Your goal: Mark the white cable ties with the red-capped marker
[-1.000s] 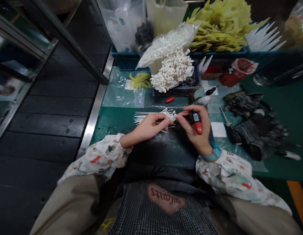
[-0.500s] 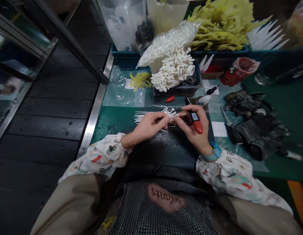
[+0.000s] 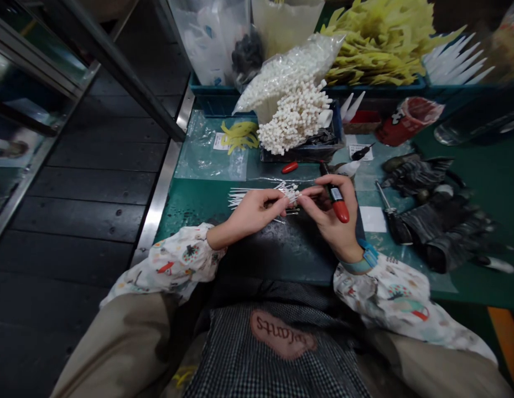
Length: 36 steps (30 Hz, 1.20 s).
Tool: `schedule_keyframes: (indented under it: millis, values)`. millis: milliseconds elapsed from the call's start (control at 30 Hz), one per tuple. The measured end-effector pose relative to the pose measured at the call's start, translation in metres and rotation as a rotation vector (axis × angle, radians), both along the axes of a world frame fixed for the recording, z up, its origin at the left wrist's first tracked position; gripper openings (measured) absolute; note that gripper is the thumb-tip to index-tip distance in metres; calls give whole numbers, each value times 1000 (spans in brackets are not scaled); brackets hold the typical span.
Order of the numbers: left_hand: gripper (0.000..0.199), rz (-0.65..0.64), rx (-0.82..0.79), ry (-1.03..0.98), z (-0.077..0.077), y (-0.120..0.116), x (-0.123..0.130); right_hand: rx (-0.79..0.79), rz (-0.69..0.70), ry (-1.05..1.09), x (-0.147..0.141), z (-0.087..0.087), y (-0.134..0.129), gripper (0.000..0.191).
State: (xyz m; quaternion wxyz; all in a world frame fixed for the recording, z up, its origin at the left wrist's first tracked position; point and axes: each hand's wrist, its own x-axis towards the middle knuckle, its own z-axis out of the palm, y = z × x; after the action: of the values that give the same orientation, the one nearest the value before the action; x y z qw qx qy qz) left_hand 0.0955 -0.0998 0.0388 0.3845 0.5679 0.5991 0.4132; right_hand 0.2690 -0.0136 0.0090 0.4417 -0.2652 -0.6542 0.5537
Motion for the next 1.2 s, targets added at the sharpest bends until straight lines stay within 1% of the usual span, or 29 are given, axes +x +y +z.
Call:
schedule_keyframes:
  millis: [133, 267, 400, 567, 733, 833, 933, 1000, 1067, 1200]
  values:
    - [36, -7, -5, 10, -3, 0, 0, 1, 2, -17, 0, -1, 0, 39]
    - [33, -7, 31, 103, -7, 1, 0, -17, 22, -7, -1, -1, 0, 40]
    - [33, -9, 60, 165, -6, 1, 0, -38, 47, 11, -1, -1, 1, 39]
    - [39, -8, 56, 147, -4, 0, 0, -22, 0, 20, -1, 1, 0, 38]
    - [37, -2, 66, 187, -4, 0, -1, -17, -24, -16, -1, 2, -3, 40]
    - [33, -4, 103, 236, -6, 1, -2, -23, -24, -35, -1, 2, -3, 41]
    - [29, 18, 181, 289, -9, 0, -1, -38, -10, -37, 0, 0, -3, 41]
    - [27, 43, 207, 304, -11, -1, 0, -26, -17, -24, 0, -1, -2, 40]
    - [27, 56, 197, 295, -12, -1, 1, 4, -37, -11, 0, -3, -2, 38]
    - [33, 38, 170, 272, -12, -2, 1, 89, -51, -57, 1, -3, -4, 33]
